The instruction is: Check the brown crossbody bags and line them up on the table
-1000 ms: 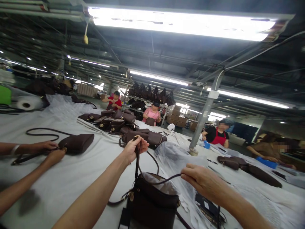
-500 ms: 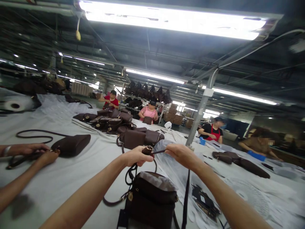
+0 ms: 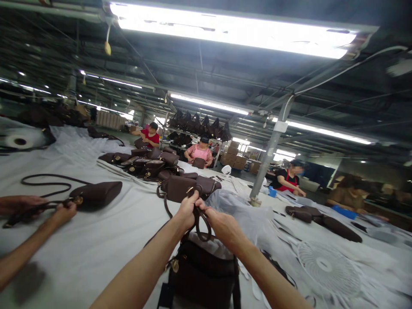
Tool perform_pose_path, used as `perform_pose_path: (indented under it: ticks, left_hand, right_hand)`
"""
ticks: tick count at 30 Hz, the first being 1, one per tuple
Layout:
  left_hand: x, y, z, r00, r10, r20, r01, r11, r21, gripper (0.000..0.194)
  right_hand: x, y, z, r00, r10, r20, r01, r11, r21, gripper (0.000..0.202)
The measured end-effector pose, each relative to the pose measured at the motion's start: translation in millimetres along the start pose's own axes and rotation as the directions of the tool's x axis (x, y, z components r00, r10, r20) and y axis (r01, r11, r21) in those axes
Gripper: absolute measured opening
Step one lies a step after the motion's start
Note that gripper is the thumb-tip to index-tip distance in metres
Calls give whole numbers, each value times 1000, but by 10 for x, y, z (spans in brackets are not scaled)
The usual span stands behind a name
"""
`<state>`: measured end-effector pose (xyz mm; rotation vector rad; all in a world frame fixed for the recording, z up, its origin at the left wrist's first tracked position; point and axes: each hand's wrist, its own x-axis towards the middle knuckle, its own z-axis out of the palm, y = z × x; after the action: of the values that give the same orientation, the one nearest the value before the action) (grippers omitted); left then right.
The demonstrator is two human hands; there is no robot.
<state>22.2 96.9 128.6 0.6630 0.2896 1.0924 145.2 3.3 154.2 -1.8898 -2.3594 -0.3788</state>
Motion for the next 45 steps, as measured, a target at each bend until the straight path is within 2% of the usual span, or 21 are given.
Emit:
perform_pose_path:
  ticks: [3, 6, 9, 12, 14, 17, 20, 22, 24, 26, 30, 32, 34, 36, 38, 40, 41, 43, 45]
  left_hand:
    - [99, 264, -205, 998, 28, -61, -27, 999, 18, 55]
    - [145, 453, -348, 998, 7, -59, -1, 995, 103, 57]
    - [126, 410, -271, 998, -50, 27, 43, 974, 220, 49]
    - [72, 254, -58, 979, -150, 139, 93, 932, 350, 47]
    - [31, 181, 65, 943, -234, 238, 85, 859, 505, 53]
    - [-10, 158, 159, 863, -345, 370, -34, 689, 724, 60]
    - [-2, 178, 182, 788, -450, 421, -98, 582, 807, 56]
    - [23, 190, 181, 756, -502, 420, -117, 528, 841, 51]
    - [48, 210, 164, 754, -501, 424, -145, 503, 852, 49]
    - [60, 249, 120, 763, -481, 432, -157, 511, 845, 56]
    - [37, 348, 8, 817, -440, 372, -118, 504, 855, 91]
    - [22, 361, 2, 828, -413, 380, -137, 507, 851, 99]
    - [15, 337, 54, 815, -398, 421, -175, 524, 833, 99]
    - [11, 293, 143, 814, -386, 434, -187, 534, 825, 95]
    - [1, 260, 231, 835, -369, 409, -173, 528, 831, 92]
    - [-16, 255, 289, 850, -353, 391, -163, 531, 832, 91]
    - [-27, 263, 304, 849, -352, 393, -161, 536, 829, 89]
    - [-48, 288, 311, 826, -386, 411, -160, 538, 827, 77]
    - [-69, 307, 294, 791, -451, 413, -152, 510, 847, 55]
  right_hand:
    - [-145, 279, 27, 999, -23, -28, 27, 989, 142, 20]
    - [-262, 536, 27, 993, -51, -104, 79, 955, 287, 21]
    - [-246, 555, -42, 980, -103, -173, 156, 933, 325, 22]
    - [-133, 390, -167, 979, -142, -150, 181, 938, 297, 17]
    - [-53, 276, -244, 990, -107, -96, 130, 950, 284, 12]
    - [24, 167, -297, 999, -23, -44, 34, 966, 257, 8]
    - [47, 92, -287, 998, 47, -46, -36, 977, 208, 9]
    - [41, 53, -273, 994, 104, -42, -96, 983, 157, 14]
    - [18, 54, -272, 990, 137, -42, -131, 984, 123, 18]
    - [-24, 119, -286, 990, 132, -49, -123, 979, 162, 22]
    - [-138, 370, -329, 991, 106, -83, -78, 954, 290, 22]
    - [-175, 444, -337, 988, 73, -139, -31, 958, 285, 38]
    - [-180, 436, -336, 986, 8, -168, 37, 964, 263, 66]
    - [-157, 374, -335, 990, -56, -129, 83, 973, 216, 88]
    - [-122, 313, -344, 994, -89, -58, 96, 986, 135, 95]
    - [-102, 294, -363, 997, -83, 5, 83, 996, 34, 85]
    - [-102, 301, -373, 997, -70, 26, 71, 997, -16, 72]
    - [-122, 337, -388, 997, -54, 62, 61, 992, -108, 43]
    - [-153, 382, -393, 994, -61, 95, 77, 983, -168, 32]
